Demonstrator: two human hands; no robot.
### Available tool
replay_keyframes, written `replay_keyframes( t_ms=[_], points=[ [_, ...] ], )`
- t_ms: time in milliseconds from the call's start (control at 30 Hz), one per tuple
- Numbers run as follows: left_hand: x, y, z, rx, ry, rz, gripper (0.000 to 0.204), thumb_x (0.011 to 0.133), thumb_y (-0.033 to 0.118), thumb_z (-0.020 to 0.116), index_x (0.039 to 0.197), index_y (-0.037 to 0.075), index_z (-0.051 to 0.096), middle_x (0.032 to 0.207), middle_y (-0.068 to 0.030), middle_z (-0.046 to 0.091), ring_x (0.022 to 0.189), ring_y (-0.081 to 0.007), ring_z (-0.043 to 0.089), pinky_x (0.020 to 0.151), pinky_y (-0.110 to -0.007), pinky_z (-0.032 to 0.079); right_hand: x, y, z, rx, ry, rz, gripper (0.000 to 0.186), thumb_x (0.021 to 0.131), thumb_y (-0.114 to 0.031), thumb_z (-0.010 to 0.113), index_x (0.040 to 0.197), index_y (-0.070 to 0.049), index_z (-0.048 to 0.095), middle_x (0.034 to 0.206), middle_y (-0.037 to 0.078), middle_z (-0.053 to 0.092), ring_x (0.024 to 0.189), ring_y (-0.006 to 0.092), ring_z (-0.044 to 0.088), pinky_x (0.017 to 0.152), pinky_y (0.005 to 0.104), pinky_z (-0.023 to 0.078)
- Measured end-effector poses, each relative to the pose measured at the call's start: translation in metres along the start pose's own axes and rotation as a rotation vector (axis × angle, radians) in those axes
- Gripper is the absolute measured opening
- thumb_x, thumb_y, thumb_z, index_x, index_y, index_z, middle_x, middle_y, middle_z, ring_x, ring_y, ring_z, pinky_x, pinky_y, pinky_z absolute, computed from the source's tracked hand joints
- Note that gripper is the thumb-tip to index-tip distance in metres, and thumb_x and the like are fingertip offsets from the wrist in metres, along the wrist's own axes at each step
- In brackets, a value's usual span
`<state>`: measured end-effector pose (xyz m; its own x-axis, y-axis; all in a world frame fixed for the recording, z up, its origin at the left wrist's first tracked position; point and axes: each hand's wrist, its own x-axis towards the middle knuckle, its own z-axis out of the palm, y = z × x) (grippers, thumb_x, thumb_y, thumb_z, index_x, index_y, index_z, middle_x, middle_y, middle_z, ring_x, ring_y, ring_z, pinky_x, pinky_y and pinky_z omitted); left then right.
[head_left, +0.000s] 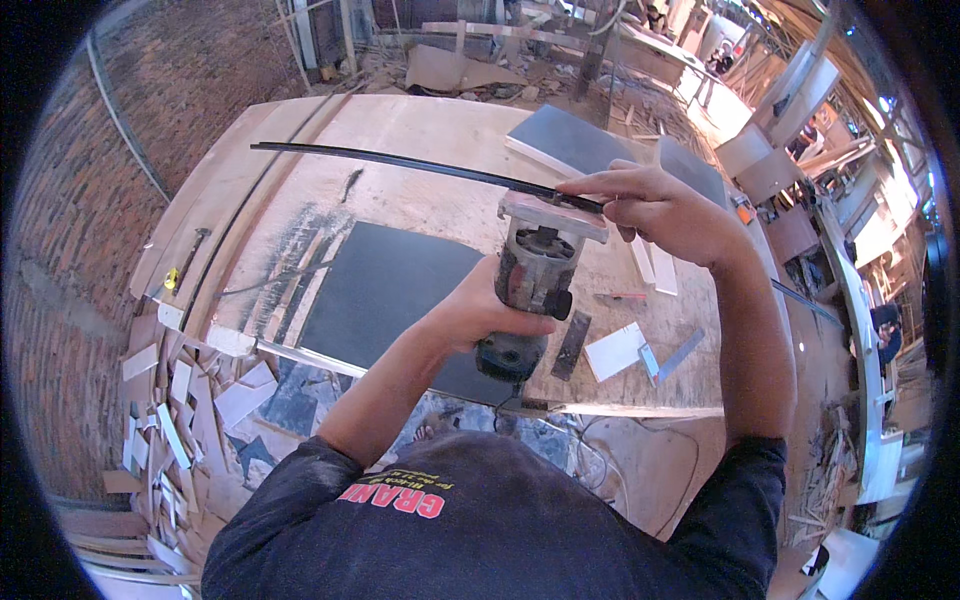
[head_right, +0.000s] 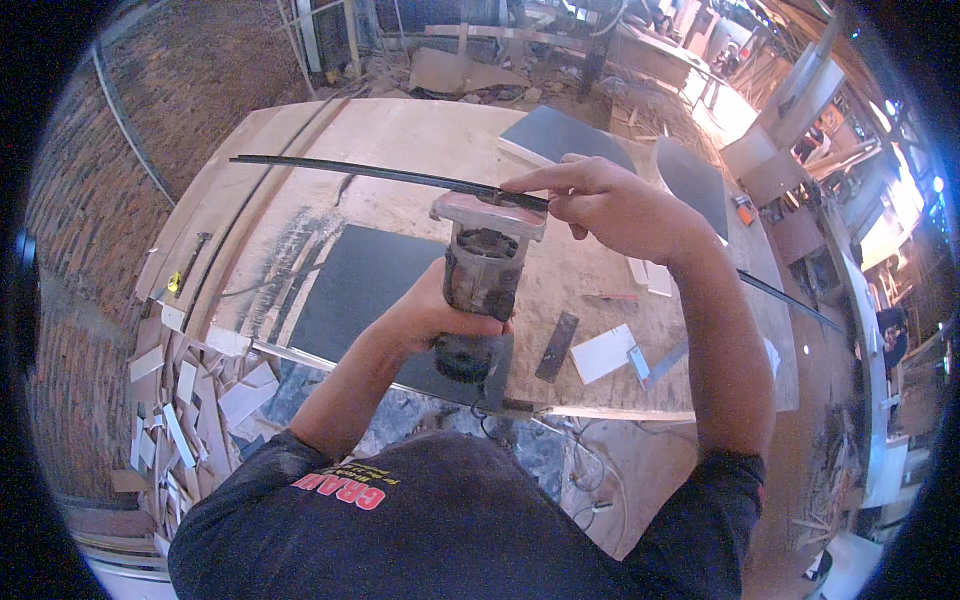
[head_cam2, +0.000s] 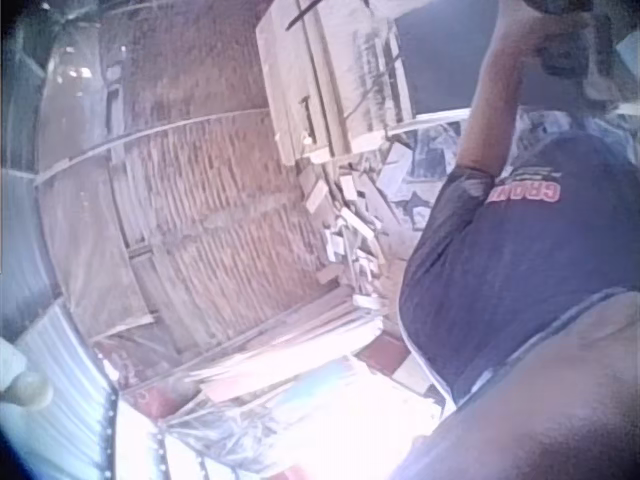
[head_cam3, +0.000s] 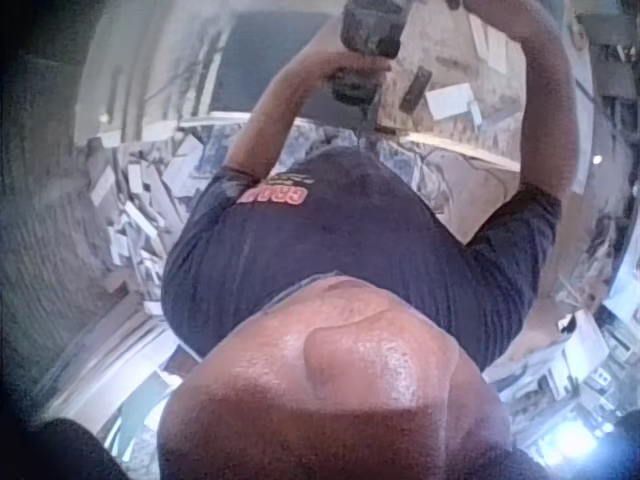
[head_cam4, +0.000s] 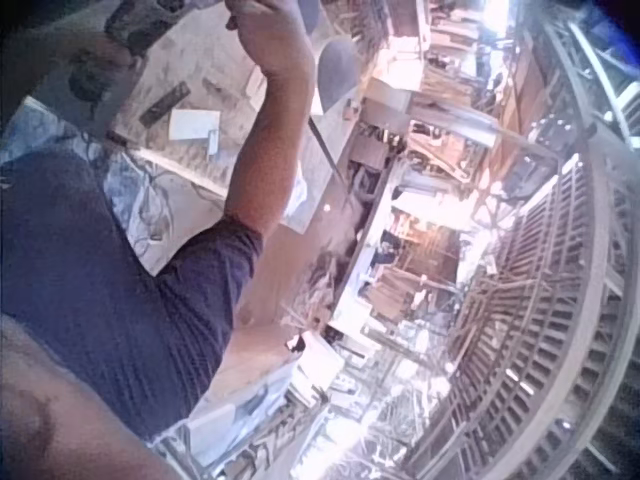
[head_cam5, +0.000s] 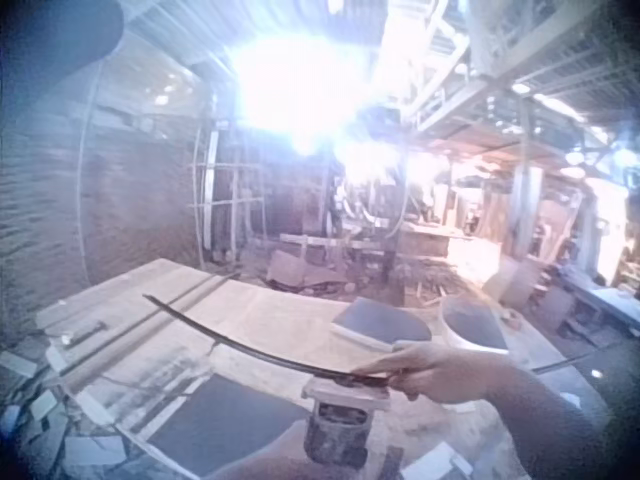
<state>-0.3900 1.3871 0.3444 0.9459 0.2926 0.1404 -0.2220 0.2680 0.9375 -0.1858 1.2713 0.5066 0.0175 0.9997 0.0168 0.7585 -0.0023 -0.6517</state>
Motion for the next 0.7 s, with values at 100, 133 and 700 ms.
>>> replay_keyframes(
  t_ms=[100, 133, 700],
  points=[
    [-0.01, 0.012, 0.0, -0.027, -0.003, 0.035, 0.06, 0.064, 0.006, 0.091, 0.116, 0.0, 0.062, 0.096, -0.0122, 0.075, 0.087, -0.0232, 0.075, 0.084, -0.038, 0.059, 0.003, -0.022, -0.004, -0.009, 0.003, -0.003, 0.036, 0.095, -0.006, 0.061, 0.13, -0.005, 0.071, 0.096, 0.003, 0.066, 0.079, 0.0109, 0.061, 0.066, 0.0261, 0.049],
    [-0.012, 0.015, 0.0, -0.027, 0.0, 0.039, 0.06, 0.064, 0.006, 0.091, 0.117, 0.0, 0.062, 0.096, -0.0124, 0.074, 0.088, -0.0237, 0.075, 0.084, -0.038, 0.059, 0.003, -0.028, -0.005, 0.0, 0.001, 0.012, 0.035, 0.095, -0.005, 0.062, 0.128, -0.003, 0.071, 0.096, 0.003, 0.068, 0.078, 0.0103, 0.063, 0.064, 0.0258, 0.05],
    [-0.015, -0.006, -0.028, -0.225, 0.047, 0.014, 0.07, 0.064, 0.012, 0.093, 0.124, 0.0, 0.06, 0.106, -0.0137, 0.072, 0.095, -0.0285, 0.074, 0.087, -0.044, 0.06, 0.007, 0.158, 0.033, -0.165, 0.524, 0.193, 0.027, 0.097, -0.014, 0.065, 0.119, 0.0, 0.073, 0.084, 0.008, 0.071, 0.075, 0.0156, 0.064, 0.071, 0.0329, 0.053]
  ],
)
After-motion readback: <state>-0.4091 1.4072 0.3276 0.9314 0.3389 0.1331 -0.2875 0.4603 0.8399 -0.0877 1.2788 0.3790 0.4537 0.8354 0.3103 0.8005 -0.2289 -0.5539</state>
